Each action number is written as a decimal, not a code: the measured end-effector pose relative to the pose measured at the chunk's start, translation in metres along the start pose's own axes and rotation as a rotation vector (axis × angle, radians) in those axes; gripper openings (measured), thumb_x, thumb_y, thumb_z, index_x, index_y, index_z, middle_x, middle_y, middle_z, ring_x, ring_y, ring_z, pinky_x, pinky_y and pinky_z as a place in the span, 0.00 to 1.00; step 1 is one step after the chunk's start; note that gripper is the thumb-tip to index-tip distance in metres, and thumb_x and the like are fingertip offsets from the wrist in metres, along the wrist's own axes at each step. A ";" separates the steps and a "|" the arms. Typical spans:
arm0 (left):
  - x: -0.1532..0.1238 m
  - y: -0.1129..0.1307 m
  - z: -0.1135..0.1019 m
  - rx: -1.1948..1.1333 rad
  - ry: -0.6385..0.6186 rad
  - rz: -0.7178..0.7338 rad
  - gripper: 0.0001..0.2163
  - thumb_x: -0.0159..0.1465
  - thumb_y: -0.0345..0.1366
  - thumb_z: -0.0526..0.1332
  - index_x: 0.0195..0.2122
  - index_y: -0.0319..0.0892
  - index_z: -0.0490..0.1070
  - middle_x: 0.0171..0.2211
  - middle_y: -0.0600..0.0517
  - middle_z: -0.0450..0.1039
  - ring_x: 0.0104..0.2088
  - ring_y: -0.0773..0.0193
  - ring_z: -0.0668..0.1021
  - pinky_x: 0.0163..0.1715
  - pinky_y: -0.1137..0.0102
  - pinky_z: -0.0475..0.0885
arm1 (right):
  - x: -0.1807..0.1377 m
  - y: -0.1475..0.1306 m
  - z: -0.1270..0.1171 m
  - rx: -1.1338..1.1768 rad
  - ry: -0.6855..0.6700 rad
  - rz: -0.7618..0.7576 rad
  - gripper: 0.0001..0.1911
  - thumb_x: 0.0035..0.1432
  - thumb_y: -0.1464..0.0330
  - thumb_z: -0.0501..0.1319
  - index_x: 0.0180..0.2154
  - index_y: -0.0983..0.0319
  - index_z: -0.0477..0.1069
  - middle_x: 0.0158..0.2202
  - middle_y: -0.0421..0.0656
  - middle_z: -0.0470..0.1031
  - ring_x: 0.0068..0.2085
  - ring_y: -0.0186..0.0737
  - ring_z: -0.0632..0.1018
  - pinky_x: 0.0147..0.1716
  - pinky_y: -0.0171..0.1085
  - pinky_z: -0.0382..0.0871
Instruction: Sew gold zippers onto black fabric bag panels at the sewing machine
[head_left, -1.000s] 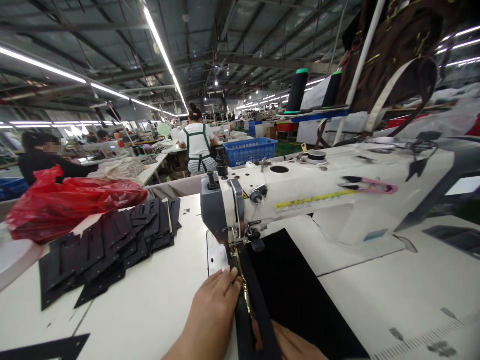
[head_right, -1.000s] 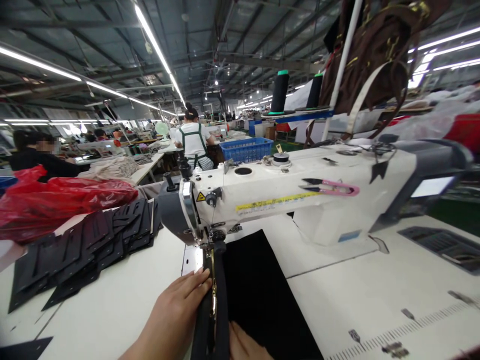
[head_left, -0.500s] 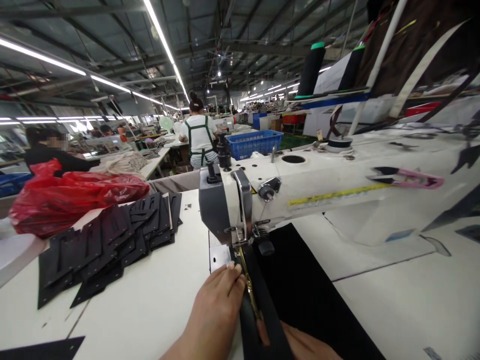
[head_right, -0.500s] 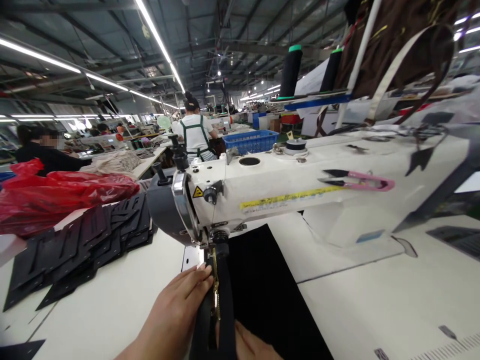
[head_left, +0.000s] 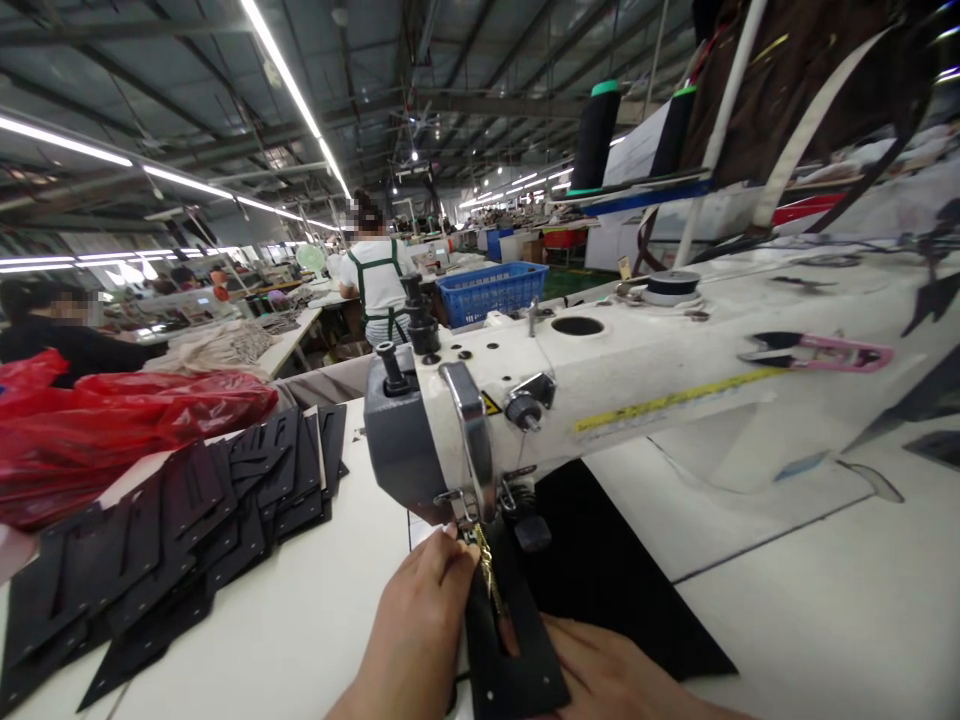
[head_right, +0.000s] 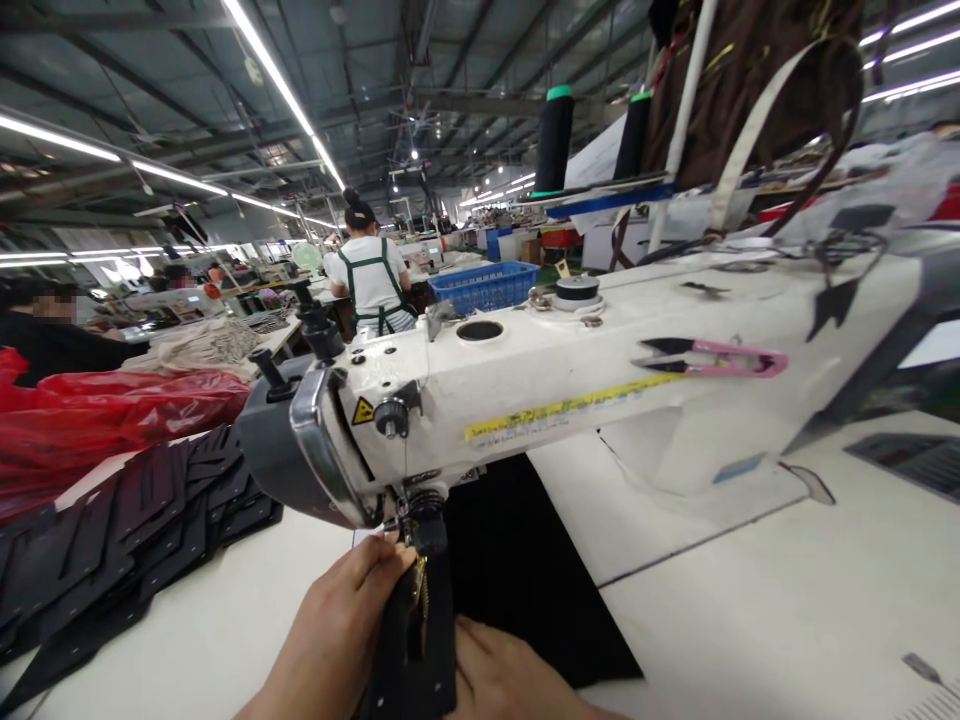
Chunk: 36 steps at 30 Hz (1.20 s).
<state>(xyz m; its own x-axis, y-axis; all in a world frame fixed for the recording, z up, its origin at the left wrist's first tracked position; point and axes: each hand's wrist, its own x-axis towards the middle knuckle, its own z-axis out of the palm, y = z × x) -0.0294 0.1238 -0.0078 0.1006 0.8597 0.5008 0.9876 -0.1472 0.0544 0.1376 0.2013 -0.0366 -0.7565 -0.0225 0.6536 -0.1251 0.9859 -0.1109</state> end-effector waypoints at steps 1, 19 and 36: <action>-0.001 -0.002 0.001 0.008 0.009 0.009 0.10 0.63 0.26 0.48 0.42 0.39 0.66 0.36 0.45 0.70 0.38 0.59 0.76 0.36 0.66 0.75 | 0.001 0.001 0.000 -0.017 0.028 -0.005 0.17 0.63 0.74 0.45 0.33 0.66 0.72 0.31 0.48 0.76 0.33 0.40 0.76 0.37 0.33 0.73; -0.018 0.022 -0.011 -0.047 -0.085 -0.092 0.19 0.56 0.24 0.50 0.49 0.31 0.65 0.48 0.34 0.66 0.50 0.49 0.70 0.47 0.52 0.69 | 0.062 0.037 -0.032 0.229 -0.272 0.247 0.10 0.56 0.78 0.50 0.31 0.64 0.69 0.33 0.45 0.73 0.35 0.40 0.73 0.35 0.36 0.67; -0.009 0.024 -0.012 -0.097 -0.131 -0.031 0.14 0.60 0.25 0.51 0.46 0.38 0.67 0.38 0.43 0.68 0.38 0.55 0.70 0.37 0.57 0.70 | 0.057 0.051 -0.006 -0.085 -0.328 0.658 0.10 0.54 0.74 0.53 0.25 0.64 0.71 0.28 0.45 0.75 0.34 0.41 0.76 0.34 0.34 0.67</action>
<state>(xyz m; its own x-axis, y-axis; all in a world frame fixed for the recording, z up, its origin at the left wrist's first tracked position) -0.0078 0.1069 -0.0008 0.0910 0.9201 0.3810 0.9749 -0.1603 0.1543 0.0925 0.2515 -0.0004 -0.8123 0.5428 0.2133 0.4610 0.8216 -0.3353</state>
